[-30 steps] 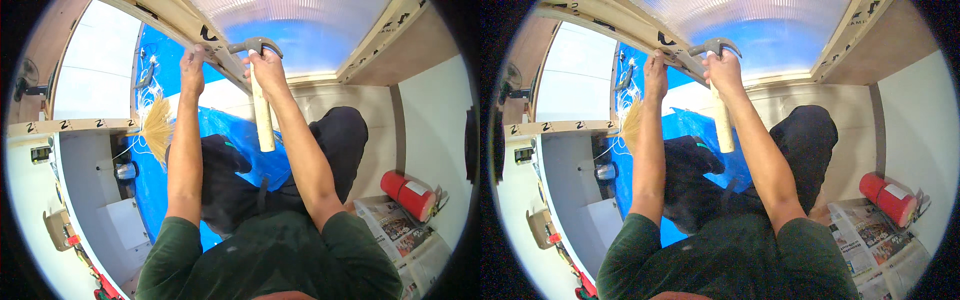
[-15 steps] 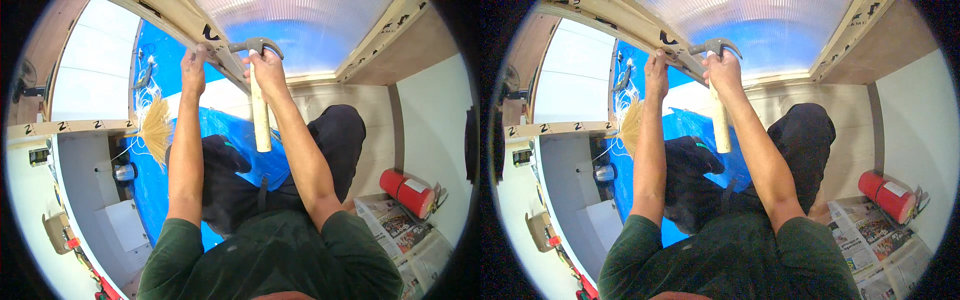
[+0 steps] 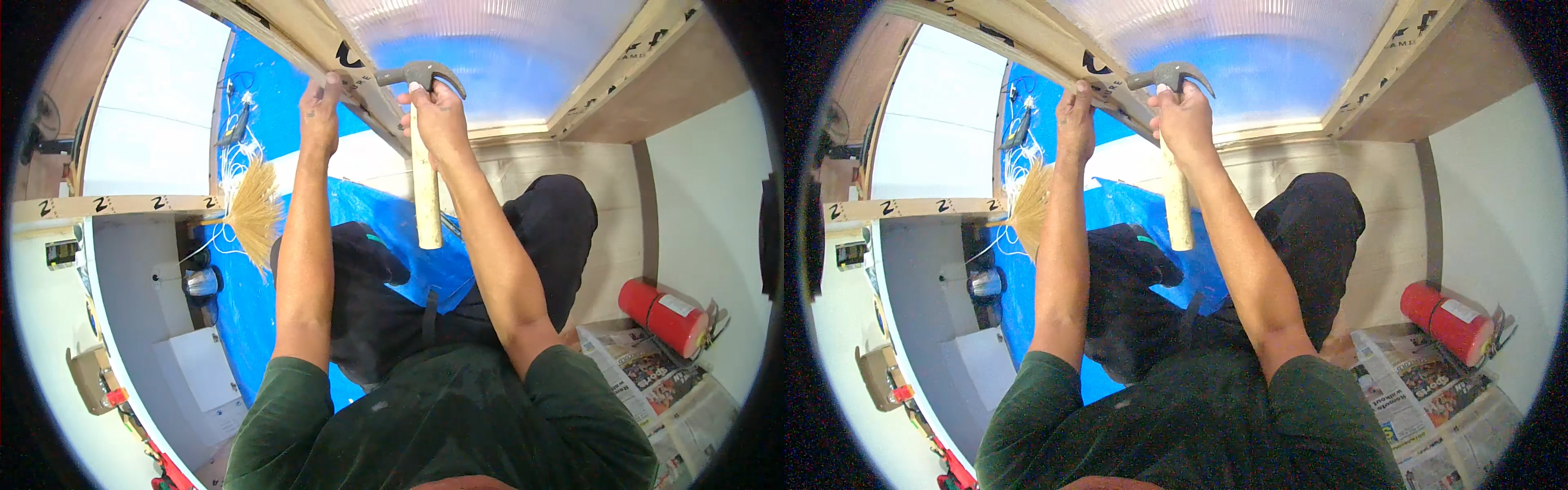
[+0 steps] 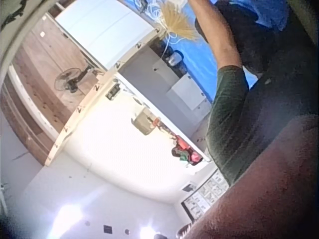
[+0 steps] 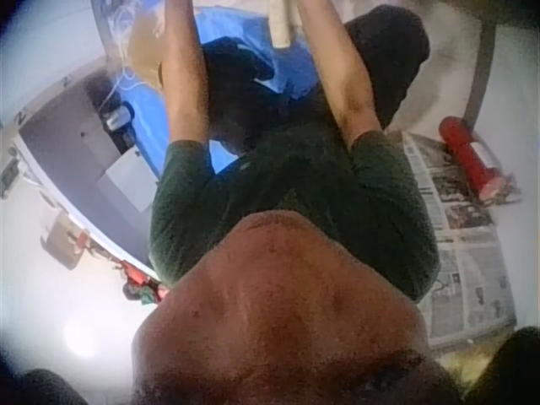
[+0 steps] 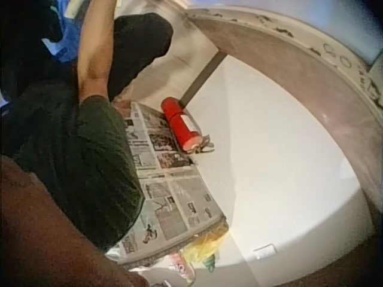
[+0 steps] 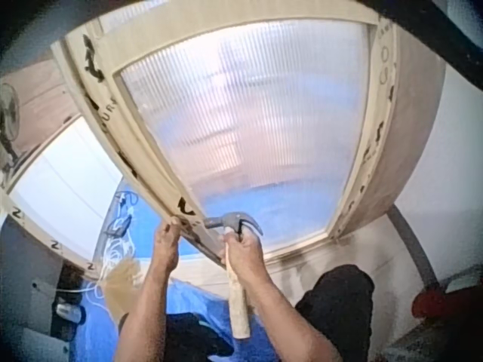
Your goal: The person hammers nails into a wooden frame to secure a translucent plastic panel.
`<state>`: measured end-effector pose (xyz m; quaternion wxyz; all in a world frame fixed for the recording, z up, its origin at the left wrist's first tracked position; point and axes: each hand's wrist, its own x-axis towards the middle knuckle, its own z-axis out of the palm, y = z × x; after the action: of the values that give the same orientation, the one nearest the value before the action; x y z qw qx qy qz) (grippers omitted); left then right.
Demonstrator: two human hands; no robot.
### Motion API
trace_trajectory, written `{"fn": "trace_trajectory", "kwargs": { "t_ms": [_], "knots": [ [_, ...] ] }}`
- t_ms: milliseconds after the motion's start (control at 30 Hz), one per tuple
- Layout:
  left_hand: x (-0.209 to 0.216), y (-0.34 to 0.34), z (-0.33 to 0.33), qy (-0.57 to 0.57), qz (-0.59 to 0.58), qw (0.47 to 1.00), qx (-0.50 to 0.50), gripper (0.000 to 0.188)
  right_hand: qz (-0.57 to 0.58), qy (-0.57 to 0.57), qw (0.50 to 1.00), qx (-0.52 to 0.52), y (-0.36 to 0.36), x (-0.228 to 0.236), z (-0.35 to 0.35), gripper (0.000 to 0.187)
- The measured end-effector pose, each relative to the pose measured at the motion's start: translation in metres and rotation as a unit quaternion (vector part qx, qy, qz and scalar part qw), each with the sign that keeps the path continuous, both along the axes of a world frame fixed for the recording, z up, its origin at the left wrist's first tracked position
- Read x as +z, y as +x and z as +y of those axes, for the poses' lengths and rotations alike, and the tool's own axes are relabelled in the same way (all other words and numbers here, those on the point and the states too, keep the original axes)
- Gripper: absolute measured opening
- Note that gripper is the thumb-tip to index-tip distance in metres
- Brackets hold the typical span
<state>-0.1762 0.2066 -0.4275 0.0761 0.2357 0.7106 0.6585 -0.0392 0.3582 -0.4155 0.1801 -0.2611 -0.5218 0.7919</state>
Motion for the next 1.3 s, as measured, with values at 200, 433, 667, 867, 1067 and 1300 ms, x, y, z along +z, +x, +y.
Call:
{"fn": "trace_trajectory", "kwargs": {
  "t_ms": [200, 433, 667, 867, 1067, 1300],
  "knots": [
    [0.004, 0.004, 0.001, 0.006, -0.002, 1.0, 0.0, 0.05, -0.005, 0.023, 1.0, -0.004, 0.001, 0.002, -0.001, 0.025],
    [0.002, 0.003, 0.0, 0.02, 0.005, 1.0, 0.005, 0.051, -0.011, 0.008, 1.0, 0.025, 0.004, 0.013, 0.002, 0.025],
    [0.004, 0.004, 0.0, 0.047, -0.03, 0.998, -0.012, 0.057, 0.017, 0.014, 1.0, -0.002, 0.002, 0.01, -0.002, 0.027],
    [0.016, 0.015, 0.005, 0.004, -0.007, 1.0, 0.015, 0.05, 0.012, 0.021, 1.0, -0.008, 0.005, 0.016, -0.004, 0.025],
    [0.018, 0.015, 0.004, 0.019, 0.0, 1.0, 0.02, 0.055, 0.032, 0.045, 0.998, 0.005, 0.004, 0.019, -0.004, 0.024],
    [0.015, 0.01, 0.0, -0.006, 0.024, 1.0, 0.011, 0.05, 0.034, 0.045, 0.998, -0.009, 0.005, 0.03, 0.001, 0.021]
  ]
}}
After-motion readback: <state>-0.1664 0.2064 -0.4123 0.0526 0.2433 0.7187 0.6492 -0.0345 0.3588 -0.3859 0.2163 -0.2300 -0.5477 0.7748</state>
